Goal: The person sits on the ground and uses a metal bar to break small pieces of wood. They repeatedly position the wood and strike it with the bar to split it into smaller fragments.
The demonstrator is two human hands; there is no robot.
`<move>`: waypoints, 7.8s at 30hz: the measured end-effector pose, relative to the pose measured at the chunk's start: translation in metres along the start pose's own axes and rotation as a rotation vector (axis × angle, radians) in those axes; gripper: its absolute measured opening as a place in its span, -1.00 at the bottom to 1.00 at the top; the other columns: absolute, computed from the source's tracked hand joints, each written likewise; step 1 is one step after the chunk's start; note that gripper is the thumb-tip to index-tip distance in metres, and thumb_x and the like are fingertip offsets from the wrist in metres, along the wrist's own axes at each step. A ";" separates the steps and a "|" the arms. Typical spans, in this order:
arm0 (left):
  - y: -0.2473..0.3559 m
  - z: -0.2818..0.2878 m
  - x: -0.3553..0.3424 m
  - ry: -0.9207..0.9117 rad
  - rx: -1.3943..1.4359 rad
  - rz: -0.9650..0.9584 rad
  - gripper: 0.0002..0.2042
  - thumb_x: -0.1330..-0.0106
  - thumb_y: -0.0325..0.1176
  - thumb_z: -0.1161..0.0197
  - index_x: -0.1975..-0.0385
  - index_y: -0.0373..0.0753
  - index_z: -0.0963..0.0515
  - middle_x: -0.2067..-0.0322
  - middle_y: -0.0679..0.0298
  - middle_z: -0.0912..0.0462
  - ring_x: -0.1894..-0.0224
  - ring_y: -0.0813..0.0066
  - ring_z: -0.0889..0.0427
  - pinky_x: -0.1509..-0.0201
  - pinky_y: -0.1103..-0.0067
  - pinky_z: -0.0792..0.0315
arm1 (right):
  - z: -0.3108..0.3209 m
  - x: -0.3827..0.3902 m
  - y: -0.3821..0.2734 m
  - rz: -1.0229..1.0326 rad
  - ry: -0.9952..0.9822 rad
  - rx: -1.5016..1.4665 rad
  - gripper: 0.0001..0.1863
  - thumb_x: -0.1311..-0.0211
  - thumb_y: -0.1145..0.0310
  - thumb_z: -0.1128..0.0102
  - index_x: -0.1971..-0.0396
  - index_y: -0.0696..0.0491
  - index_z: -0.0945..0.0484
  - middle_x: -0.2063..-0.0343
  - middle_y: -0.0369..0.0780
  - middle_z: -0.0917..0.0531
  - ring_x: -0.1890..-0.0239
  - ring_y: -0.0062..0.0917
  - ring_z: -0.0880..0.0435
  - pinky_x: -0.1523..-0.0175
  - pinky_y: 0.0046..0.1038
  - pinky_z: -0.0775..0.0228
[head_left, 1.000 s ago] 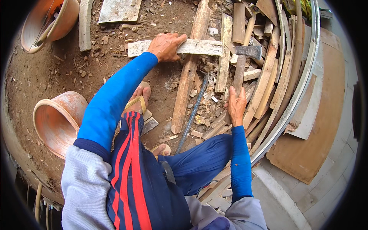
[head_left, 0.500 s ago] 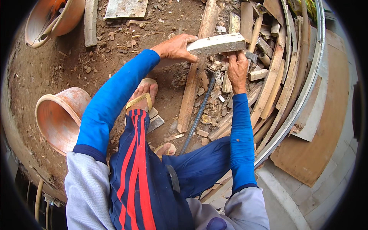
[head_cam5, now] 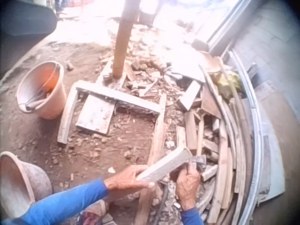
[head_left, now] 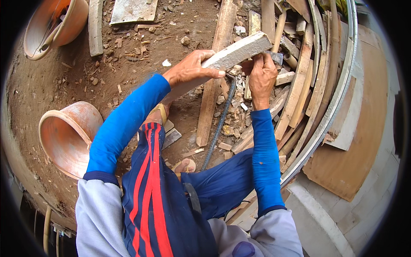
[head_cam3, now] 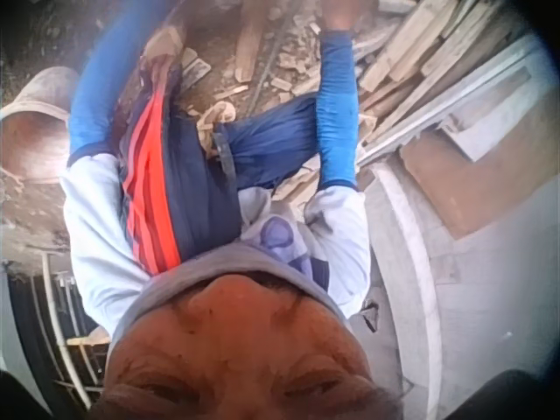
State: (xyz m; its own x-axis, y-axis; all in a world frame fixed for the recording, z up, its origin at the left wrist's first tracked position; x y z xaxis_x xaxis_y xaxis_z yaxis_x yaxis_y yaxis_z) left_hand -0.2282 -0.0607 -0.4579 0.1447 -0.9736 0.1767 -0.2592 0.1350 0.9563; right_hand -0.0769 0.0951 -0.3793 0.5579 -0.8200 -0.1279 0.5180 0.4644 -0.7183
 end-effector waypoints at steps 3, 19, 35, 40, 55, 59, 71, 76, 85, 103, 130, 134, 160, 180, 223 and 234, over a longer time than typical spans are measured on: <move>0.003 -0.023 0.008 0.105 0.163 0.009 -0.31 -0.13 0.14 -0.54 -0.02 -0.40 -0.65 0.18 0.15 -0.69 0.12 0.39 -0.68 -0.03 0.44 -0.55 | 0.007 -0.005 -0.025 0.104 -0.043 0.134 -0.75 -0.60 0.33 -0.07 0.28 0.15 -0.60 0.52 -0.17 -0.76 0.48 -0.43 -0.78 0.36 -0.37 -0.56; 0.012 -0.041 0.031 0.243 0.118 -0.016 -0.31 -0.11 0.13 -0.57 0.04 -0.45 -0.68 0.17 0.09 -0.72 0.14 0.33 -0.71 0.05 0.40 -0.58 | 0.040 -0.037 0.023 0.418 -0.137 0.208 -0.75 -0.66 0.22 -0.07 0.22 0.07 -0.55 0.54 -0.34 -0.58 0.53 -0.65 -0.59 0.43 -0.52 -0.45; 0.016 -0.007 0.051 0.417 -0.140 0.027 -0.27 -0.08 0.21 -0.56 0.04 -0.41 -0.64 0.19 -0.03 -0.74 0.16 0.17 -0.74 0.08 0.33 -0.58 | -0.006 -0.033 -0.025 0.350 -0.297 0.217 -0.80 -0.63 0.35 -0.05 0.22 0.17 -0.51 0.44 -0.15 -0.60 0.46 -0.41 -0.65 0.34 -0.36 -0.44; 0.019 -0.006 0.044 0.569 -0.150 0.051 -0.09 0.11 0.38 -0.59 0.02 -0.41 -0.59 0.21 -0.12 -0.72 0.16 0.02 -0.73 0.05 0.30 -0.58 | -0.020 -0.025 -0.086 0.722 -0.309 0.431 -0.79 -0.56 0.40 -0.14 0.33 0.16 -0.46 0.45 -0.07 -0.50 0.43 -0.12 -0.55 0.34 -0.25 -0.39; 0.058 -0.003 0.047 0.715 -0.278 -0.456 -0.45 -0.03 -0.37 -0.45 -0.07 -0.45 -0.52 0.19 -0.14 -0.73 0.21 -0.05 -0.79 0.10 0.30 -0.64 | -0.001 -0.009 -0.120 0.290 -0.618 0.138 -0.71 -0.56 0.39 -0.06 0.45 0.15 -0.36 0.63 -0.20 -0.28 0.56 -0.55 -0.20 0.44 -0.34 -0.12; 0.055 -0.012 0.044 0.711 -0.283 -0.512 -0.40 -0.05 -0.34 -0.44 -0.13 -0.48 -0.51 0.08 -0.20 -0.71 0.10 -0.11 -0.77 -0.02 0.29 -0.64 | -0.006 0.026 -0.117 0.293 -0.382 0.144 -0.69 -0.60 0.37 -0.02 0.43 0.16 -0.38 0.63 -0.15 -0.29 0.57 -0.53 -0.22 0.45 -0.32 -0.15; 0.055 0.005 0.060 0.788 -0.284 -0.559 -0.40 -0.08 -0.39 -0.45 -0.13 -0.57 -0.49 0.16 -0.15 -0.74 0.19 0.15 -0.80 0.07 0.42 -0.65 | -0.031 0.018 -0.125 0.514 -0.395 0.105 -0.65 -0.60 0.34 -0.03 0.48 0.14 -0.34 0.63 -0.15 -0.29 0.61 -0.39 -0.30 0.45 -0.29 -0.18; 0.055 0.008 0.056 0.706 -0.212 -0.482 -0.38 -0.12 -0.30 -0.44 -0.16 -0.52 -0.49 0.08 -0.15 -0.72 0.12 0.02 -0.79 -0.01 0.35 -0.67 | -0.051 0.041 -0.114 0.292 -0.170 -0.013 -0.64 -0.59 0.36 -0.05 0.50 0.14 -0.33 0.64 -0.14 -0.28 0.62 -0.34 -0.34 0.44 -0.24 -0.20; 0.053 0.001 0.054 0.678 -0.317 -0.528 -0.35 -0.07 -0.31 -0.46 -0.19 -0.47 -0.49 -0.02 -0.16 -0.69 0.04 -0.09 -0.76 -0.10 0.33 -0.65 | -0.010 0.025 -0.126 0.408 -0.378 0.153 -0.62 -0.57 0.33 -0.07 0.52 0.12 -0.30 0.66 -0.17 -0.31 0.64 -0.45 -0.26 0.48 -0.31 -0.15; 0.062 -0.025 0.057 0.551 -0.293 -0.581 -0.44 -0.07 -0.33 -0.47 -0.13 -0.34 -0.54 0.08 -0.05 -0.71 0.11 -0.06 -0.76 -0.01 0.30 -0.65 | 0.007 0.074 -0.101 -0.217 -0.362 -0.364 -0.61 -0.61 0.29 -0.04 0.54 0.05 -0.36 0.69 -0.47 -0.26 0.60 -0.77 -0.17 0.53 -0.50 -0.02; 0.057 -0.028 0.065 0.556 -0.190 -0.651 -0.45 -0.05 -0.44 -0.45 -0.12 -0.38 -0.55 -0.02 -0.08 -0.70 0.01 -0.05 -0.76 -0.10 0.36 -0.64 | 0.020 0.074 -0.124 0.183 -0.345 0.086 -0.57 -0.60 0.31 -0.07 0.55 0.12 -0.27 0.70 -0.24 -0.19 0.64 -0.56 -0.19 0.52 -0.32 -0.12; 0.057 -0.019 0.068 0.544 -0.232 -0.616 -0.48 -0.07 -0.44 -0.44 -0.10 -0.40 -0.55 0.03 -0.08 -0.72 0.05 -0.05 -0.77 -0.06 0.35 -0.64 | 0.039 0.036 -0.163 0.210 -0.526 0.170 -0.60 -0.58 0.35 -0.09 0.54 0.13 -0.29 0.70 -0.21 -0.25 0.66 -0.52 -0.25 0.51 -0.30 -0.17; -0.010 0.110 0.128 1.196 0.160 -0.185 -0.76 -0.28 -0.32 -0.21 0.22 -0.39 -0.57 0.32 0.12 -0.71 0.41 0.41 -0.66 0.40 0.40 -0.60 | 0.119 0.088 -0.143 -0.157 -0.199 -0.273 -0.58 -0.59 0.26 -0.03 0.55 0.05 -0.28 0.69 -0.45 -0.20 0.59 -0.74 -0.14 0.53 -0.49 0.00; -0.033 0.048 0.094 0.969 0.688 -0.122 -0.59 -0.42 -0.12 -0.22 -0.07 -0.33 -0.52 0.06 0.24 -0.64 -0.01 0.46 -0.57 -0.23 0.46 -0.42 | -0.128 0.003 -0.194 0.271 -0.556 -0.231 -0.73 -0.40 0.25 -0.35 0.30 0.19 -0.69 0.55 -0.08 -0.73 0.53 -0.46 -0.72 0.41 -0.38 -0.50; -0.074 0.044 0.132 0.951 -0.385 0.277 -0.84 -0.37 -0.34 -0.39 0.28 -0.32 -0.68 0.39 0.20 -0.73 0.33 0.46 -0.72 0.24 0.45 -0.59 | 0.048 0.268 0.100 -0.629 -0.385 0.114 -0.68 -0.32 0.46 -0.07 -0.03 0.17 -0.35 0.42 -0.14 -0.55 0.40 -0.28 -0.61 0.20 -0.22 -0.55; -0.080 -0.038 0.165 -0.427 -1.374 0.154 -0.66 -0.44 -0.15 -0.19 -0.11 -0.12 -0.63 0.14 0.06 -0.73 0.05 0.10 -0.74 0.08 0.13 -0.59 | 0.083 0.186 0.076 -0.559 -0.264 -0.268 -0.67 -0.66 0.23 -0.06 -0.25 0.04 -0.43 0.53 -0.44 -0.39 0.53 -0.75 -0.37 0.44 -0.63 -0.20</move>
State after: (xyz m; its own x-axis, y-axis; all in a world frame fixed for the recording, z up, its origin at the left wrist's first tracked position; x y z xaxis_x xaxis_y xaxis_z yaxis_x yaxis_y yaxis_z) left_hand -0.1475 -0.2247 -0.4962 -0.1541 -0.8797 0.4499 0.8947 0.0690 0.4414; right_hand 0.1200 0.0057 -0.4012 0.4099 -0.7880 0.4594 0.6150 -0.1331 -0.7772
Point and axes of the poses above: each hand's wrist, its own x-axis away from the middle knuckle, its own z-axis out of the back of the hand, y = z × x, the point moved 3 cm from there along -x, towards the middle knuckle
